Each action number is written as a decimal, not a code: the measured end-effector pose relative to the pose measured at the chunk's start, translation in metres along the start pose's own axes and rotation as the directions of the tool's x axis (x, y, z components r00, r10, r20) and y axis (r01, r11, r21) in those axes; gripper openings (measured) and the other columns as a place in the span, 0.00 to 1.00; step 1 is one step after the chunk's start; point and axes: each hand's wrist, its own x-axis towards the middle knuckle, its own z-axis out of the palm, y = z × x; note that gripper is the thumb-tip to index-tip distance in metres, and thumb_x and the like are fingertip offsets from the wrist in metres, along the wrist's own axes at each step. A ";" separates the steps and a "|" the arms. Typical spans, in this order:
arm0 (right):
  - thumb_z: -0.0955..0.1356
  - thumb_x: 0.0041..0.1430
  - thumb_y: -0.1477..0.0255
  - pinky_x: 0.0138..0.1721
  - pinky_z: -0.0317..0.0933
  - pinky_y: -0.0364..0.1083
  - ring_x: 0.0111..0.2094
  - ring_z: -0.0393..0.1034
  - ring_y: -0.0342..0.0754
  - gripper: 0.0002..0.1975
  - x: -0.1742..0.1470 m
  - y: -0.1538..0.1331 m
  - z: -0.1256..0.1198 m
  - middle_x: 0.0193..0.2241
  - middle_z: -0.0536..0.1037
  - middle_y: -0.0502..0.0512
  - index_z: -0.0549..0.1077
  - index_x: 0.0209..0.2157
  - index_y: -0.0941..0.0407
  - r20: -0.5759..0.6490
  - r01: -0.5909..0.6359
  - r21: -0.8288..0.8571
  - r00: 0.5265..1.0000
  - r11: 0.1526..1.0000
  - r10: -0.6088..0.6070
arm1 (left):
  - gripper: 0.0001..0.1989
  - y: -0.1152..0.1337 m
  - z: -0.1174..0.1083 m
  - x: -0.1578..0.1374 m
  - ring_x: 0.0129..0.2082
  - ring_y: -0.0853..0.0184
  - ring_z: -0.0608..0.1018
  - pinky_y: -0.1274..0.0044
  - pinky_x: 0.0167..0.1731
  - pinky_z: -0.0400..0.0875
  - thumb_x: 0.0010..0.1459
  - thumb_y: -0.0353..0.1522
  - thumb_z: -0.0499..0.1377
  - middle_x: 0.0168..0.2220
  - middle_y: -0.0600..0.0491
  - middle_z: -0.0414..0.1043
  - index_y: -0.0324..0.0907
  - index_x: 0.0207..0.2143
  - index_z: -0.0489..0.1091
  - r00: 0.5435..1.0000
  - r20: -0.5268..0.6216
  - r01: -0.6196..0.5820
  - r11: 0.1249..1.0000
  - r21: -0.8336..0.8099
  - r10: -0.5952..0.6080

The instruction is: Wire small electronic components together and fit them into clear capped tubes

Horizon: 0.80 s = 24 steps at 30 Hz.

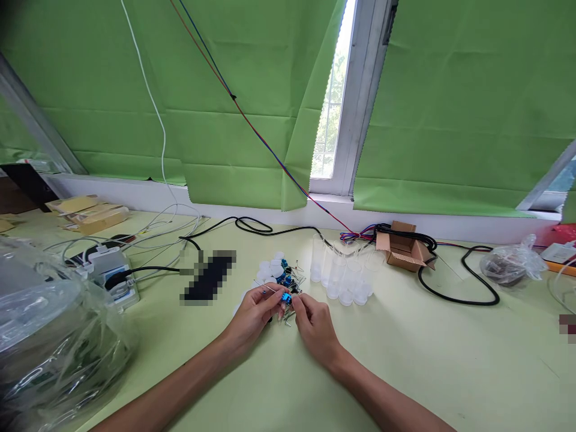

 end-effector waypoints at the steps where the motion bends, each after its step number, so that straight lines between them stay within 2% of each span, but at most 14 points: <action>1: 0.58 0.67 0.57 0.20 0.46 0.42 0.17 0.50 0.40 0.23 0.000 0.000 0.000 0.14 0.58 0.44 0.67 0.25 0.57 -0.008 -0.001 -0.009 1.000 1.000 0.001 | 0.13 0.000 0.000 0.000 0.26 0.70 0.71 0.77 0.29 0.67 0.51 0.39 0.67 0.27 0.52 0.72 0.37 0.32 0.75 1.000 0.006 -0.001 1.000 -0.006 0.001; 8: 0.56 0.67 0.56 0.21 0.46 0.43 0.17 0.51 0.40 0.26 0.000 -0.001 0.000 0.13 0.57 0.44 0.65 0.21 0.56 -0.085 -0.026 -0.037 0.996 0.999 0.023 | 0.14 -0.002 0.002 -0.001 0.27 0.70 0.73 0.77 0.30 0.69 0.50 0.39 0.68 0.27 0.51 0.72 0.36 0.32 0.75 1.000 0.000 0.008 0.999 -0.045 -0.008; 12: 0.61 0.65 0.58 0.21 0.43 0.42 0.18 0.48 0.40 0.16 -0.001 -0.006 -0.001 0.15 0.55 0.41 0.66 0.33 0.56 -0.052 -0.011 0.026 0.999 1.000 0.012 | 0.13 -0.004 0.000 0.001 0.26 0.70 0.72 0.78 0.30 0.69 0.51 0.38 0.68 0.28 0.52 0.71 0.37 0.31 0.75 0.999 -0.036 -0.011 0.997 -0.081 0.008; 15: 0.64 0.64 0.60 0.21 0.42 0.42 0.19 0.48 0.40 0.13 -0.002 -0.008 -0.001 0.16 0.54 0.39 0.65 0.40 0.56 -0.002 0.025 0.046 1.000 0.999 -0.025 | 0.12 -0.004 -0.002 0.003 0.25 0.71 0.72 0.78 0.30 0.69 0.51 0.37 0.68 0.27 0.53 0.71 0.37 0.31 0.75 0.999 -0.040 -0.016 0.994 -0.109 0.012; 24: 0.62 0.65 0.59 0.20 0.40 0.42 0.18 0.46 0.40 0.14 0.000 -0.004 -0.001 0.16 0.55 0.41 0.67 0.35 0.57 0.014 0.003 0.035 1.000 0.999 -0.004 | 0.11 -0.006 -0.003 0.004 0.26 0.71 0.72 0.78 0.29 0.68 0.51 0.36 0.67 0.29 0.53 0.70 0.37 0.30 0.75 1.000 -0.020 -0.019 0.994 -0.109 0.017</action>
